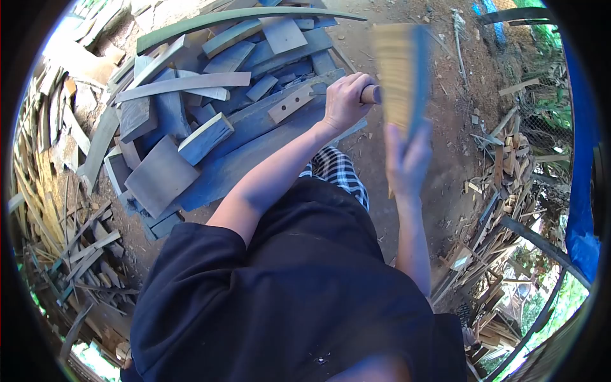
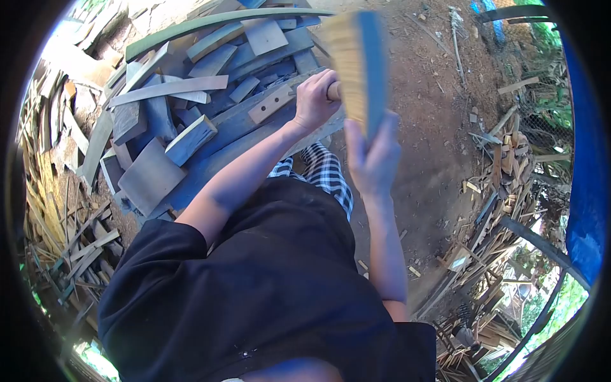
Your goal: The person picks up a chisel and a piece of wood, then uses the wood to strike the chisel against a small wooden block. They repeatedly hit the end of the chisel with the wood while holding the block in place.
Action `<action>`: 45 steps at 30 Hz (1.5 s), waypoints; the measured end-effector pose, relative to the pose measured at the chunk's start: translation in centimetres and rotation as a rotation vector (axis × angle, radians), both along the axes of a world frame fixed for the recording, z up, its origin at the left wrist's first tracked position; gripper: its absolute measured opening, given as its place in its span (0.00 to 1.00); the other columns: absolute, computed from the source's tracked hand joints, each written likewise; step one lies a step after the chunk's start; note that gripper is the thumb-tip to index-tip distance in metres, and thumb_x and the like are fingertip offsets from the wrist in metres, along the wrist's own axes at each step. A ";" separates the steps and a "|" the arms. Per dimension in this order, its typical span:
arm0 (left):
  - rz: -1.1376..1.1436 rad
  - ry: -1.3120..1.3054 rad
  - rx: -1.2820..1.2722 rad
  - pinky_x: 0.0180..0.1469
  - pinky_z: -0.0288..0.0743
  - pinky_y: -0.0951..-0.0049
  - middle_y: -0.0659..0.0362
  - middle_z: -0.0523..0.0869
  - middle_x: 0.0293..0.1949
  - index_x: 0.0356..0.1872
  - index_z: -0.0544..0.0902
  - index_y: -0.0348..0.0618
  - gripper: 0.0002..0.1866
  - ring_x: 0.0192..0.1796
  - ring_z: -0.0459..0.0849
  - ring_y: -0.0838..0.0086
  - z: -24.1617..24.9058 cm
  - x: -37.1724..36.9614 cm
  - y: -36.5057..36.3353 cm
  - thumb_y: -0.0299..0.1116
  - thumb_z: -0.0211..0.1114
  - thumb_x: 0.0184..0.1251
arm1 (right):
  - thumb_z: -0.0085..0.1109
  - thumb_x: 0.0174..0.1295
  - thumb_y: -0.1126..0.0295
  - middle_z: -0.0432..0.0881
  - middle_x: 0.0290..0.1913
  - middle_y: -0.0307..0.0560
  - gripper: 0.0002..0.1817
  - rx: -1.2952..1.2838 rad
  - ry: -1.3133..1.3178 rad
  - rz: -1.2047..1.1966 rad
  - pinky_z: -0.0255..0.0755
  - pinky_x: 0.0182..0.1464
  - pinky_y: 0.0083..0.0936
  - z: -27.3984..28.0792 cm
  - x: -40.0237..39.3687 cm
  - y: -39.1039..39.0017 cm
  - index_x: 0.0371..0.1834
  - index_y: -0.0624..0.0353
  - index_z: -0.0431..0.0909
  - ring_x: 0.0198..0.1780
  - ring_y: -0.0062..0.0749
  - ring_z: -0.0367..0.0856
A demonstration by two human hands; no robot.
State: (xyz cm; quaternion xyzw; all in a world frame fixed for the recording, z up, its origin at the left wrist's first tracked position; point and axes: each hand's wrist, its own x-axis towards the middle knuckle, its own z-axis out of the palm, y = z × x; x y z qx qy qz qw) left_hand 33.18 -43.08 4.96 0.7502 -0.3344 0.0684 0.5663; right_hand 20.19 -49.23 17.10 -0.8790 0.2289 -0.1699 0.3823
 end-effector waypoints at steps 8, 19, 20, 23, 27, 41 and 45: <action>-0.030 -0.001 -0.020 0.37 0.77 0.61 0.57 0.82 0.30 0.32 0.78 0.46 0.13 0.35 0.83 0.58 0.4 0.0 0.4 0.29 0.72 0.46 | 0.60 0.67 0.58 0.83 0.33 0.57 0.19 -0.037 -0.085 -0.025 0.76 0.34 0.40 0.9 0.0 0.8 0.48 0.63 0.70 0.34 0.49 0.87; -0.248 0.270 -0.140 0.39 0.79 0.71 0.60 0.86 0.31 0.39 0.82 0.41 0.16 0.33 0.85 0.75 0.8 6.5 2.4 0.39 0.76 0.59 | 0.61 0.67 0.55 0.84 0.30 0.51 0.20 0.103 -0.037 -0.022 0.76 0.33 0.36 -2.5 -2.3 -0.2 0.46 0.61 0.71 0.32 0.42 0.87; -0.221 0.370 -0.170 0.37 0.79 0.72 0.62 0.85 0.29 0.38 0.82 0.40 0.16 0.32 0.83 0.77 1.1 7.5 2.8 0.40 0.75 0.60 | 0.61 0.67 0.54 0.84 0.30 0.50 0.20 0.115 -0.016 -0.041 0.76 0.33 0.35 -2.9 -2.7 -0.3 0.45 0.61 0.71 0.32 0.41 0.87; -0.124 0.525 -0.253 0.34 0.77 0.76 0.64 0.84 0.28 0.35 0.81 0.39 0.16 0.30 0.81 0.81 1.9 10.2 3.8 0.42 0.75 0.62 | 0.61 0.68 0.53 0.84 0.29 0.51 0.20 0.137 0.099 -0.081 0.76 0.33 0.34 -3.5 -4.2 -0.5 0.43 0.62 0.72 0.32 0.39 0.86; 0.050 0.565 -0.467 0.28 0.69 0.80 0.65 0.80 0.20 0.26 0.79 0.43 0.16 0.22 0.76 0.83 2.9 10.2 3.3 0.42 0.75 0.61 | 0.60 0.68 0.52 0.83 0.28 0.49 0.21 0.168 0.099 -0.140 0.75 0.34 0.33 -4.4 -5.4 -0.4 0.42 0.62 0.73 0.31 0.36 0.85; -0.018 0.344 -0.145 0.49 0.75 0.72 0.60 0.81 0.38 0.53 0.75 0.44 0.19 0.42 0.81 0.73 1.3 9.5 5.8 0.34 0.67 0.63 | 0.58 0.69 0.52 0.75 0.29 0.42 0.21 0.216 0.117 -0.221 0.70 0.36 0.27 -4.4 -5.3 -0.1 0.40 0.63 0.73 0.31 0.25 0.73; -0.187 0.124 0.091 0.46 0.81 0.69 0.57 0.84 0.41 0.47 0.82 0.37 0.22 0.42 0.85 0.70 2.3 10.0 6.6 0.41 0.76 0.57 | 0.60 0.68 0.51 0.83 0.30 0.49 0.22 0.176 0.128 -0.201 0.75 0.37 0.34 -5.0 -5.3 -0.5 0.43 0.62 0.73 0.33 0.36 0.84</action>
